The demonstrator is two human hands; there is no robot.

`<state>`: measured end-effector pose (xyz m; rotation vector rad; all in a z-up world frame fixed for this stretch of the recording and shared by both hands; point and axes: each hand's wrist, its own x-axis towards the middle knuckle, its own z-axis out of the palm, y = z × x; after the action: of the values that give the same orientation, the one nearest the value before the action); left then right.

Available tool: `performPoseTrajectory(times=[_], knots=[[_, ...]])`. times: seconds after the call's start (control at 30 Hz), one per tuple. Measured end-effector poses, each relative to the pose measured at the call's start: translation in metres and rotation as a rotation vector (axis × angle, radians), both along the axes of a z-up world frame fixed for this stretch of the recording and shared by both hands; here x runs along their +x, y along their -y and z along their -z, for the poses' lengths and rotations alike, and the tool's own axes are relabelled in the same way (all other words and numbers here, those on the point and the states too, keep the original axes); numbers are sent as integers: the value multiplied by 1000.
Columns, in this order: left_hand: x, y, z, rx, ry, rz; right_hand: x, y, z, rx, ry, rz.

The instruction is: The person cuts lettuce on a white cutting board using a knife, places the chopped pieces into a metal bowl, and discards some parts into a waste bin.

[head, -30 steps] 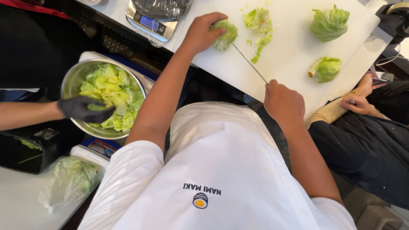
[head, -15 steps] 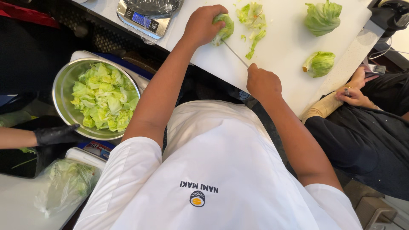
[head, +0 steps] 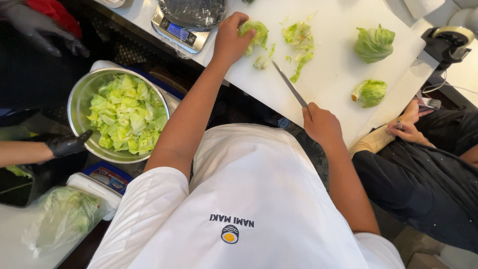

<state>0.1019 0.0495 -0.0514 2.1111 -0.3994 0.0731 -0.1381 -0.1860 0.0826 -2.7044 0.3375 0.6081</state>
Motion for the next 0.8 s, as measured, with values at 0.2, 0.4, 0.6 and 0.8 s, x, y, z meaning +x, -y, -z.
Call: performPoseTrajectory(times=[0.2, 0.4, 0.6, 0.8], knots=[[-1, -4, -23, 137, -170, 41, -7, -20, 23, 199, -81, 55], [0, -9, -64, -142, -251, 177, 11, -21, 49, 322, 25, 291], [-49, -25, -107, -231, 94, 179, 12, -16, 35, 328, 75, 309], [-77, -52, -107, -324, -2, -34, 30, -49, 42, 441, 54, 95]])
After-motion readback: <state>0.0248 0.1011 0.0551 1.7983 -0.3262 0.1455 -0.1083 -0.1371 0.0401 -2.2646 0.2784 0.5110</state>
